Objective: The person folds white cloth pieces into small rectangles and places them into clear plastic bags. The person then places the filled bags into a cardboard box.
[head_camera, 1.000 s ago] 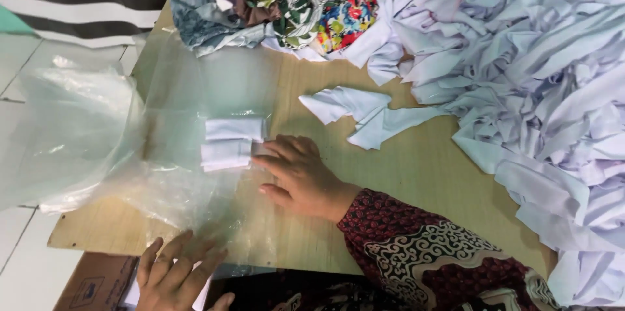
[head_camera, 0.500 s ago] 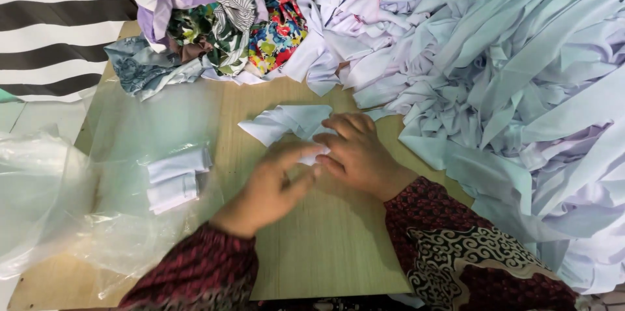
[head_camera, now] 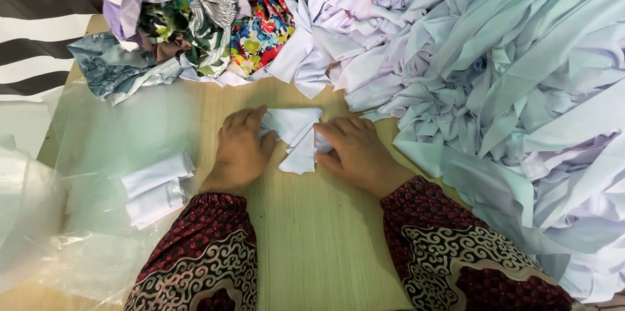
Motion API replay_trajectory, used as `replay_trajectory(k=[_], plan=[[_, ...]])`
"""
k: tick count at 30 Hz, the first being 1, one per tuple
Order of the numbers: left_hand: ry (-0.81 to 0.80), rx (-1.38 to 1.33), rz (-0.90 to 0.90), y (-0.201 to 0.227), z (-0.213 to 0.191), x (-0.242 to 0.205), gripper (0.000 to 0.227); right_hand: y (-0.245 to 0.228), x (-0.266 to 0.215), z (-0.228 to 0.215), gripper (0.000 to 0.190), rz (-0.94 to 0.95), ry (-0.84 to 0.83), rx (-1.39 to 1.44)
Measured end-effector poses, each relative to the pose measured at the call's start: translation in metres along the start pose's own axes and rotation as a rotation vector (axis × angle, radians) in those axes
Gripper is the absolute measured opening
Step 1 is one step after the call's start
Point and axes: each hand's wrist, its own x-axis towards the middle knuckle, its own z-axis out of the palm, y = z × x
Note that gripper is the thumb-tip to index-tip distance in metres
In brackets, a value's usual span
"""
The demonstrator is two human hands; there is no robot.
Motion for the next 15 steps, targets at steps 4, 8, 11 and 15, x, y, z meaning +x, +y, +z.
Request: replay_trajectory(k=[4, 8, 11, 15], plan=[[0.002, -0.008, 0.063, -0.009, 0.012, 0.007, 0.038, -0.020, -0.005, -0.019, 0.067, -0.033, -0.078, 0.077], [0.058, -0.285, 0.104, 0.013, 0.017, -0.002, 0.023, -0.016, -0.004, -0.002, 0.040, -0.084, -0.045, -0.053], [0.115, -0.435, 0.127, 0.037, 0.004, -0.016, 0.020, -0.013, -0.001, 0.003, 0.019, -0.127, 0.068, -0.061], [0.161, -0.566, 0.134, 0.046, 0.004, -0.022, 0.021, 0.001, -0.006, 0.015, 0.008, -0.130, 0.358, 0.066]])
